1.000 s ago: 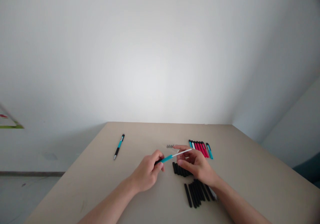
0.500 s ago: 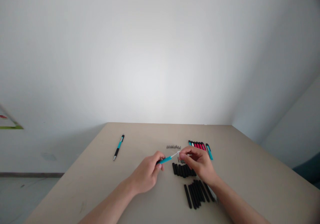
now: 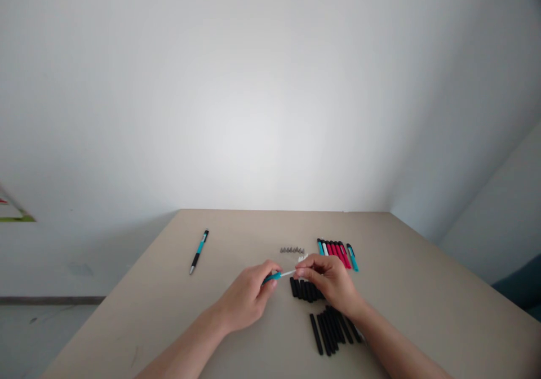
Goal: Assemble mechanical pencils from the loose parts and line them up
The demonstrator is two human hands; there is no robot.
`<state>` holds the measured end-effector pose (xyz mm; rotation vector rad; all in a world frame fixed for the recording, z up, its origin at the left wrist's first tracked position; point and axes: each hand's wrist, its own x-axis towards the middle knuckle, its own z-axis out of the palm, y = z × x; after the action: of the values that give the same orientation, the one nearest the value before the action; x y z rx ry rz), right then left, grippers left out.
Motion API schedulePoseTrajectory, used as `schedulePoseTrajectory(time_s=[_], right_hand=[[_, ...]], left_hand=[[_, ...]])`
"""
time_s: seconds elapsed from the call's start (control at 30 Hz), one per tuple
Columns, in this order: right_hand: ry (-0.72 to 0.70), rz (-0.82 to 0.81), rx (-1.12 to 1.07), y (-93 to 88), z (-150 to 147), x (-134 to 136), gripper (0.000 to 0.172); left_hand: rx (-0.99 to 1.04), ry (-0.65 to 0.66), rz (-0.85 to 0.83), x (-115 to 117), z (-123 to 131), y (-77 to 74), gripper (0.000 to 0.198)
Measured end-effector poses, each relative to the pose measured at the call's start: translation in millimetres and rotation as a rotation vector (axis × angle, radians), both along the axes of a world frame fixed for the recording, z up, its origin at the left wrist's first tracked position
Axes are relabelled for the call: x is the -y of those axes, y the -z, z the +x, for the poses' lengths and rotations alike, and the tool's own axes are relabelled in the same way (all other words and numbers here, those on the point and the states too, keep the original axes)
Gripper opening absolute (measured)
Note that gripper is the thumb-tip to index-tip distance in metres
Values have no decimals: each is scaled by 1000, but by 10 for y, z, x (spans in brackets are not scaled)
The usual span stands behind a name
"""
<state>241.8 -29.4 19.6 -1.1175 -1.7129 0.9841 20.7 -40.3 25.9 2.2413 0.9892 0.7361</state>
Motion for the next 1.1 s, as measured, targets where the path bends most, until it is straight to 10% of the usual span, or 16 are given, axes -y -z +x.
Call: schedulePoseTrajectory(time_s=[0.23, 0.57, 1.1], right_hand=[[-25, 129, 165, -22, -18, 16, 29], [314, 174, 521, -136, 322, -140, 24], [210, 54, 787, -23, 396, -220, 15]], left_hand=[[-31, 34, 15, -10, 25, 23, 20], [4, -50, 12, -24, -14, 27, 28], [46, -74, 40, -37, -3, 28, 26]])
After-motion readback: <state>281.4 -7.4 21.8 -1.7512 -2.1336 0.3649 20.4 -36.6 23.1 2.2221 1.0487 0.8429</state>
